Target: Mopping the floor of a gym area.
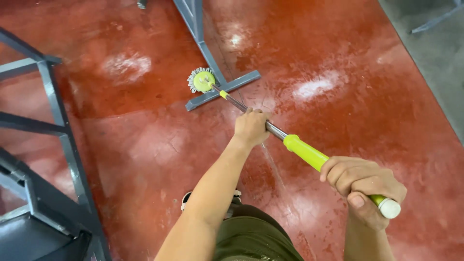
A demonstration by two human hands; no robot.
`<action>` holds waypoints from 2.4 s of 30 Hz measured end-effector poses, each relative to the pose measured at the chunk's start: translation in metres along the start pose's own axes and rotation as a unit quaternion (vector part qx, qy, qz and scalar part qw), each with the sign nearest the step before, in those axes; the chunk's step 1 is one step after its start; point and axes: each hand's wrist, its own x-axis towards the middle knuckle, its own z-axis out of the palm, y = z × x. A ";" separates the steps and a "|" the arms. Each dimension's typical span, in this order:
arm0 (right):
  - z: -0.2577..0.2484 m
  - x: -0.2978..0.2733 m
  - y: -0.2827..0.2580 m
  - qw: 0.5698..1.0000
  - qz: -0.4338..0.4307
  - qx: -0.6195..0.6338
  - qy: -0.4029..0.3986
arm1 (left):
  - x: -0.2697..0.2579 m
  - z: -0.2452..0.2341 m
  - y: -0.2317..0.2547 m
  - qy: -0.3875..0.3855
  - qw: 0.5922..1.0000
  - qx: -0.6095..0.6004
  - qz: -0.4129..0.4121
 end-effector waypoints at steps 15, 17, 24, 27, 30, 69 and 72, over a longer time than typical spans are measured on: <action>0.235 0.048 0.019 0.976 0.109 0.181 -0.056 | -0.221 -0.153 -0.217 0.090 0.969 0.112 -0.199; 0.269 0.044 0.030 0.968 0.103 0.200 -0.109 | -0.251 -0.178 -0.245 0.042 0.961 0.111 -0.249; 0.303 0.029 0.028 0.952 0.043 0.243 -0.183 | -0.292 -0.171 -0.270 0.104 0.956 0.011 -0.274; 0.290 0.025 0.005 0.956 0.066 0.234 -0.166 | -0.290 -0.164 -0.251 0.082 0.959 0.044 -0.268; 0.250 0.012 -0.016 0.967 0.107 0.197 -0.118 | -0.276 -0.145 -0.209 0.125 0.972 0.035 -0.195; 0.223 -0.102 -0.049 0.946 0.098 0.236 -0.198 | -0.387 -0.098 -0.161 -0.005 0.929 0.055 -0.367; 0.234 -0.100 -0.055 0.955 0.096 0.239 -0.148 | -0.382 -0.117 -0.147 -0.015 0.929 0.040 -0.368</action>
